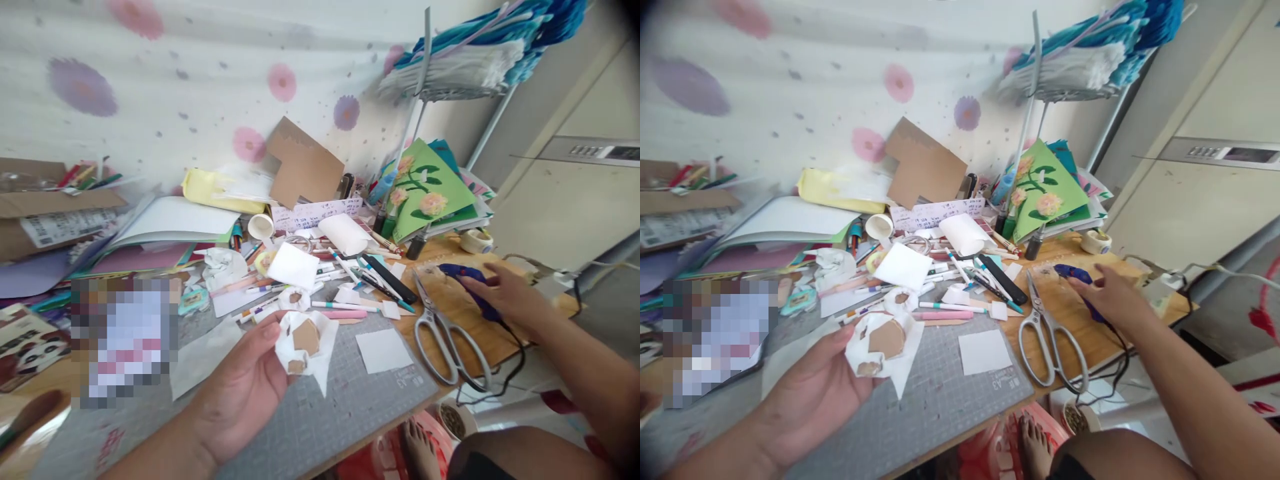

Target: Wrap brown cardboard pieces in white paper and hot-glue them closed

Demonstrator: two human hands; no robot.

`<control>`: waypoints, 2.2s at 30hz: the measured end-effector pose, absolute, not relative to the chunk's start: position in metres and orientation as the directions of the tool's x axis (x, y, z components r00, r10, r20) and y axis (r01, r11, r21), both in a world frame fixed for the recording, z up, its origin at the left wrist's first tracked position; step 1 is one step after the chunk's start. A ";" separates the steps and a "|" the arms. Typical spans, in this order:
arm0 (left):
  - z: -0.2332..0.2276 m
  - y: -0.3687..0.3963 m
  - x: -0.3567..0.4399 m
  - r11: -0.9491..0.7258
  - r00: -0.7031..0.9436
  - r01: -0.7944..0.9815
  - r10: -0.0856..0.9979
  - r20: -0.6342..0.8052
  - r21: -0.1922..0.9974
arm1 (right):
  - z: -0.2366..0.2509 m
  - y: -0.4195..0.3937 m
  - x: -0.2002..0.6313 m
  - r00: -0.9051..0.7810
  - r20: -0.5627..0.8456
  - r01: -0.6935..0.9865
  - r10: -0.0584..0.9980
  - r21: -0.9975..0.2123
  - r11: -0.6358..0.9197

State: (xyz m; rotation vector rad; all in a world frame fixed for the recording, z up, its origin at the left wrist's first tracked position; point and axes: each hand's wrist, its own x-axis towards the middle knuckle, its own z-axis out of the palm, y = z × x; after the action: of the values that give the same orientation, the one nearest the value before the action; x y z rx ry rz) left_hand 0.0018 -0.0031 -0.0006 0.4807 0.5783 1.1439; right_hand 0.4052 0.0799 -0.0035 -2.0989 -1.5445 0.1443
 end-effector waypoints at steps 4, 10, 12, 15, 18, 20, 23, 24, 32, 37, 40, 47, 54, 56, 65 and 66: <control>-0.001 -0.005 0.002 0.363 0.370 -0.706 0.921 -0.120 0.608 | 0.033 0.046 0.354 0.314 0.410 0.889 0.856 -0.445 -0.113; -0.003 -0.004 0.001 0.366 0.432 -0.696 0.900 -0.046 0.618 | 0.045 0.007 0.228 -0.303 0.192 0.504 0.933 -0.799 0.328; -0.002 -0.005 0.001 0.380 0.456 -0.687 0.889 -0.039 0.619 | 0.042 0.008 0.204 -0.357 0.121 0.401 0.926 -0.876 0.269; 0.000 -0.006 0.001 0.393 0.476 -0.672 0.878 -0.040 0.627 | 0.038 0.015 0.189 -0.378 0.098 0.307 0.921 -0.925 0.224; 0.001 -0.008 0.002 0.409 0.484 -0.665 0.873 -0.056 0.626 | 0.037 0.020 0.185 -0.380 0.105 0.262 0.919 -0.941 0.216; 0.001 -0.008 0.001 0.426 0.499 -0.668 0.865 -0.059 0.610 | 0.037 0.021 0.184 -0.381 0.078 0.237 0.921 -0.955 0.179; 0.000 -0.008 0.001 0.433 0.495 -0.685 0.867 -0.062 0.586 | 0.037 0.020 0.181 -0.390 0.015 0.220 0.921 -0.969 0.109; 0.000 -0.008 0.001 0.433 0.492 -0.686 0.868 -0.065 0.584 | 0.037 0.020 0.180 -0.387 0.001 0.222 0.922 -0.971 0.094; 0.003 -0.011 0.003 0.426 0.474 -0.637 0.874 -0.109 0.642 | 0.037 0.014 0.180 -0.382 0.179 0.344 0.907 -0.883 0.319; 0.002 -0.010 0.003 0.413 0.465 -0.656 0.880 -0.091 0.632 | 0.036 0.007 0.185 -0.435 0.374 0.374 0.819 -0.753 0.542; 0.001 -0.009 0.004 0.398 0.456 -0.676 0.887 -0.071 0.620 | 0.037 -0.001 0.186 -0.497 0.441 0.438 0.748 -0.617 0.654; 0.003 -0.008 0.006 0.331 0.396 -0.711 0.918 -0.036 0.621 | 0.036 -0.016 0.179 -0.598 0.435 0.638 0.674 -0.251 0.728; 0.000 -0.009 0.005 0.386 0.441 -0.705 0.896 -0.058 0.594 | 0.041 -0.013 0.190 -0.517 0.464 0.549 0.720 -0.465 0.694; 0.001 -0.011 0.005 0.381 0.435 -0.713 0.899 -0.056 0.588 | 0.039 -0.014 0.189 -0.533 0.465 0.547 0.707 -0.447 0.707; 0.005 -0.011 0.007 0.338 0.355 -0.702 0.929 -0.103 0.627 | 0.031 -0.019 0.183 -0.586 0.463 0.576 0.665 -0.339 0.743; 0.005 -0.011 0.007 0.339 0.361 -0.704 0.928 -0.097 0.624 | 0.032 -0.019 0.183 -0.562 0.490 0.567 0.666 -0.358 0.742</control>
State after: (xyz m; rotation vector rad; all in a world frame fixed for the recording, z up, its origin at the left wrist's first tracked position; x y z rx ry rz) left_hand 0.0071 -0.0114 0.0050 0.5346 0.4852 1.1178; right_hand 0.1834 -0.0187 0.0322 -0.9250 -2.3243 0.2115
